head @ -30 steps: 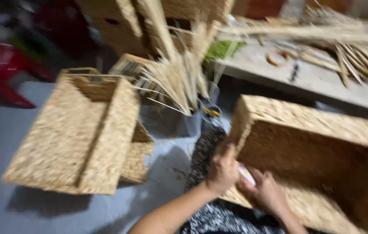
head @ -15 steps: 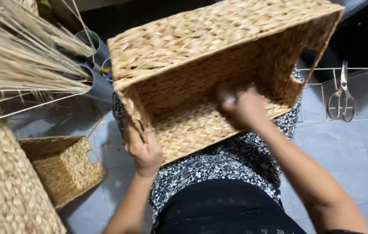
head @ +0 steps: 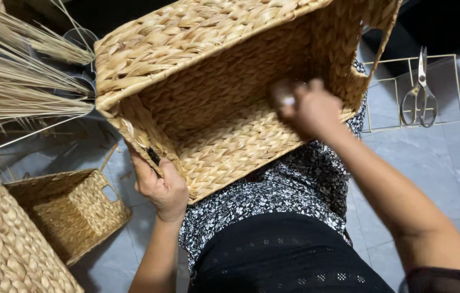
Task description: The person sits on the floor with a woven water-hyacinth storage basket on their lap and brushes its woven surfaces with a pink bristle brush. They brush the outside and sides, turn the basket over, brush the interior bottom and walls, then hold the basket up and brush the remaining outer surfaces.
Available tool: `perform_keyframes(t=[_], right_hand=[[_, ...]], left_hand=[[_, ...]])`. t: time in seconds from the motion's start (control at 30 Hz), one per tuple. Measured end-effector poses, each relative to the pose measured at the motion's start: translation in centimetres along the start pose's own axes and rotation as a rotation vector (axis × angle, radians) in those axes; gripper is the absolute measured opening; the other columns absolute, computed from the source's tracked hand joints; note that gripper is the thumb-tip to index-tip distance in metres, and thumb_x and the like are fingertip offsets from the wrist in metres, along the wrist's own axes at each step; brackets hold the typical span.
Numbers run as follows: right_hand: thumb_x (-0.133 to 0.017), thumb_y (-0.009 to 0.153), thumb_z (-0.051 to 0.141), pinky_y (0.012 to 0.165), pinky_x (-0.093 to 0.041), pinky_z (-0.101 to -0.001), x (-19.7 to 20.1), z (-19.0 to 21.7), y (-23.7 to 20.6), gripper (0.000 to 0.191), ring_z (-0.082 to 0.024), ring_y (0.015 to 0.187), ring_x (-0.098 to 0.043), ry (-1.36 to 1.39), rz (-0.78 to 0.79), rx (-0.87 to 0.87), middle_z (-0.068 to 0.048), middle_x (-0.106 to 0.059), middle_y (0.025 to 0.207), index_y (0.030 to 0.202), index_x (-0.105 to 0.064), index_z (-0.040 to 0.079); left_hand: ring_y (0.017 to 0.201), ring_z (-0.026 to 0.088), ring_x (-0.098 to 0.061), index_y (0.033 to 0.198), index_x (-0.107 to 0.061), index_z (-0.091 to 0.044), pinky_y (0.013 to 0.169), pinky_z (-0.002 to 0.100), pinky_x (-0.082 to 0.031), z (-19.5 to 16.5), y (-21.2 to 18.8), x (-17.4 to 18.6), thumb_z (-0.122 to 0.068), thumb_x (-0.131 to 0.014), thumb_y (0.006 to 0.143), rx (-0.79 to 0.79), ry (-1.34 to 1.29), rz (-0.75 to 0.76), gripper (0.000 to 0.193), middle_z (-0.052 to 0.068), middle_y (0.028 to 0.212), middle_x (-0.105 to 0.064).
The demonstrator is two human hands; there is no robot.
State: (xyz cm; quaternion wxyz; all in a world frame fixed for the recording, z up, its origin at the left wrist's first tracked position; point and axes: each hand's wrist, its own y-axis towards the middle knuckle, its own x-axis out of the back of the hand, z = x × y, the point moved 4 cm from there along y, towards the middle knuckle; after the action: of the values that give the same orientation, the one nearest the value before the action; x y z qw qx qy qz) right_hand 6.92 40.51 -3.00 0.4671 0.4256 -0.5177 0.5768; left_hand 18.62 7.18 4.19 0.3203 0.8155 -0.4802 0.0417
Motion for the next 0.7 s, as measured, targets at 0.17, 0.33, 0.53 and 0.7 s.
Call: perform_keyframes(t=[0.17,0.33,0.53,0.7], right_hand=[[-0.070,0.089,0.056,0.070,-0.058,-0.0525,0.3,-0.3,-0.9,0.059,-0.041,0.086,-0.069,-0.002,-0.043,-0.031,-0.026,-0.059,0.117,0.127,-0.063,0.010],[-0.071,0.083,0.057,0.061,-0.061,-0.0437,-1.3,11.8,-5.9,0.073,-0.036,0.076,-0.071,0.294,0.164,0.296,-0.029,-0.056,0.120,0.137,-0.056,0.011],[-0.069,0.082,0.065,0.054,-0.059,-0.0426,-0.4,16.2,-9.1,0.083,-0.030,0.072,-0.068,0.331,0.142,0.555,-0.022,-0.059,0.112,0.149,-0.050,0.020],[-0.066,0.085,0.065,0.056,-0.060,-0.0405,0.5,4.9,-5.5,0.078,-0.030,0.077,-0.070,0.105,0.187,0.183,-0.017,-0.057,0.123,0.152,-0.046,0.030]], left_hand=[[0.109,0.026,-0.075,0.155,-0.039,0.005,0.096,0.035,-0.058,0.9,-0.2,0.1,0.008,-0.048,0.096,0.058,-0.008,0.014,0.060,0.021,0.126,-0.071],[0.115,0.027,-0.071,0.157,-0.037,0.007,0.101,0.034,-0.056,1.0,-0.3,0.1,0.010,-0.044,0.095,0.010,-0.029,0.026,0.063,0.023,0.134,-0.066],[0.117,0.026,-0.070,0.158,-0.034,0.008,0.103,0.031,-0.054,0.7,-0.3,0.1,0.012,-0.043,0.095,0.005,-0.056,0.032,0.063,0.023,0.139,-0.066],[0.115,0.023,-0.073,0.158,-0.035,0.006,0.102,0.032,-0.057,0.9,-0.7,-0.1,0.011,-0.045,0.097,0.063,-0.037,0.013,0.062,0.020,0.133,-0.070]])
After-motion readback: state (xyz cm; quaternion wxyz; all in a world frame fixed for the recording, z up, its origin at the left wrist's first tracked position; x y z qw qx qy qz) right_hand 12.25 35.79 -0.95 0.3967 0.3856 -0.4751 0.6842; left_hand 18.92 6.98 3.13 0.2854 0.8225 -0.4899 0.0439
